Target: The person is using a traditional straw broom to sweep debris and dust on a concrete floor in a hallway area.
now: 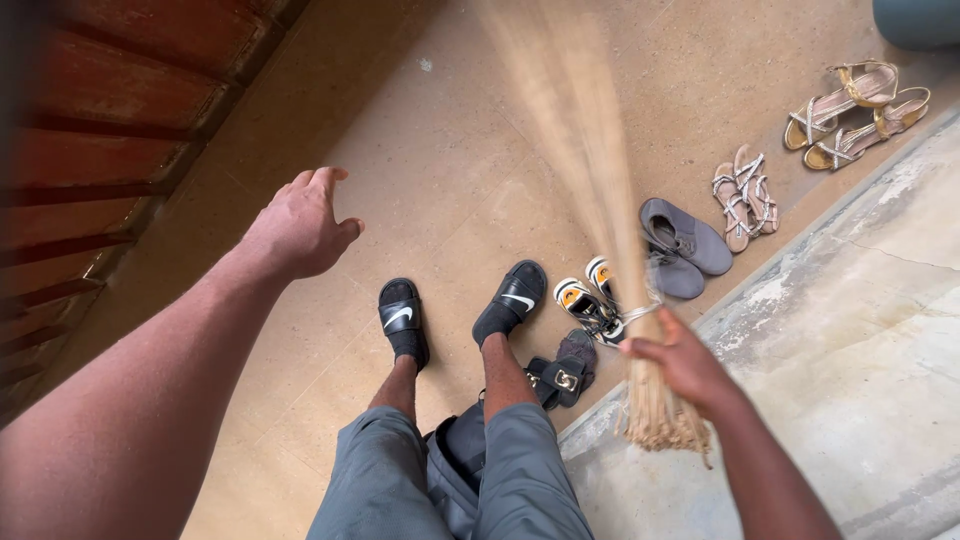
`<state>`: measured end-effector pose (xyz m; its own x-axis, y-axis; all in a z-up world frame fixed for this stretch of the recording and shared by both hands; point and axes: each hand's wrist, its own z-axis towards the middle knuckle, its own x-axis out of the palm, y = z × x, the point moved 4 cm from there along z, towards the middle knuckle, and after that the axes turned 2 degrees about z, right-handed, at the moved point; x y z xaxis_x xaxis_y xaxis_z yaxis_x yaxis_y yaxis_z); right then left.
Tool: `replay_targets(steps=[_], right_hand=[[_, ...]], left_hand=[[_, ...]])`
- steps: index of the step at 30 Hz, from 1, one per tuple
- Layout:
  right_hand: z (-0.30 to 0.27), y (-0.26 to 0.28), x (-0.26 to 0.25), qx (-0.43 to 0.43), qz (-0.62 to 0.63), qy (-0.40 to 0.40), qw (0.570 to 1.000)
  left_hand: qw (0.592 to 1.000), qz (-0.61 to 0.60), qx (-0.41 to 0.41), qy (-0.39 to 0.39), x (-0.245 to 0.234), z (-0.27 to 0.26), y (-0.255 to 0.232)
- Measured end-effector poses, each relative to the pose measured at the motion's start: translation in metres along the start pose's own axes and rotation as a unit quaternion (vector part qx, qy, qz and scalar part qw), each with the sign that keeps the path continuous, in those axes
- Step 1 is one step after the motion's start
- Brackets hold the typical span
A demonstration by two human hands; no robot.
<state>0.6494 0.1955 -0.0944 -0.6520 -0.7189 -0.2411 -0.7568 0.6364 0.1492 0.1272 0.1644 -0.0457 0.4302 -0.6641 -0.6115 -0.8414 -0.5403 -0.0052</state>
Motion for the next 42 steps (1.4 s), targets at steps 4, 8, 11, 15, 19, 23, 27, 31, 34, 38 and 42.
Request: replay_targets(steps=[4,8,11,15,19,23,27,31,34,38,42], right_hand=[[0.067,-0.027,-0.094,0.034,0.147,-0.075,0.986],[0.101,0.002,-0.097,0.100,0.170,-0.015,0.980],[0.131,0.010,-0.034,0.063,-0.057,0.041,0.996],[0.121,0.005,0.073,-0.040,-0.195,0.201,0.959],[0.068,-0.017,0.083,-0.027,-0.081,0.214,0.973],[0.074,-0.068,0.010,-0.093,-0.005,0.137,0.986],[0.072,-0.072,-0.094,-0.012,0.113,-0.034,0.993],[0.109,-0.038,-0.140,0.065,0.258,-0.043,0.963],[0.166,-0.008,-0.121,0.048,0.208,0.013,0.977],[0.139,0.065,-0.038,0.012,-0.174,0.098,0.980],[0.062,0.125,-0.005,-0.085,-0.304,0.135,0.939]], left_hand=[[1.000,0.001,0.010,-0.004,-0.002,0.002,-0.005],[1.000,0.004,0.012,-0.002,-0.006,-0.003,-0.021],[1.000,0.003,0.011,-0.003,-0.008,-0.006,-0.030],[1.000,0.024,0.015,-0.003,-0.013,-0.002,-0.042],[1.000,0.021,0.016,0.003,-0.032,-0.007,-0.060],[0.999,0.018,0.035,-0.016,-0.040,0.009,-0.065],[0.999,0.004,0.050,-0.019,-0.049,0.025,-0.072],[0.999,0.007,0.052,-0.005,-0.064,0.036,-0.083],[0.998,0.013,0.056,-0.013,-0.084,0.049,-0.092],[0.997,0.020,0.067,-0.016,-0.106,0.055,-0.093],[0.996,0.027,0.081,-0.023,-0.120,0.075,-0.079]])
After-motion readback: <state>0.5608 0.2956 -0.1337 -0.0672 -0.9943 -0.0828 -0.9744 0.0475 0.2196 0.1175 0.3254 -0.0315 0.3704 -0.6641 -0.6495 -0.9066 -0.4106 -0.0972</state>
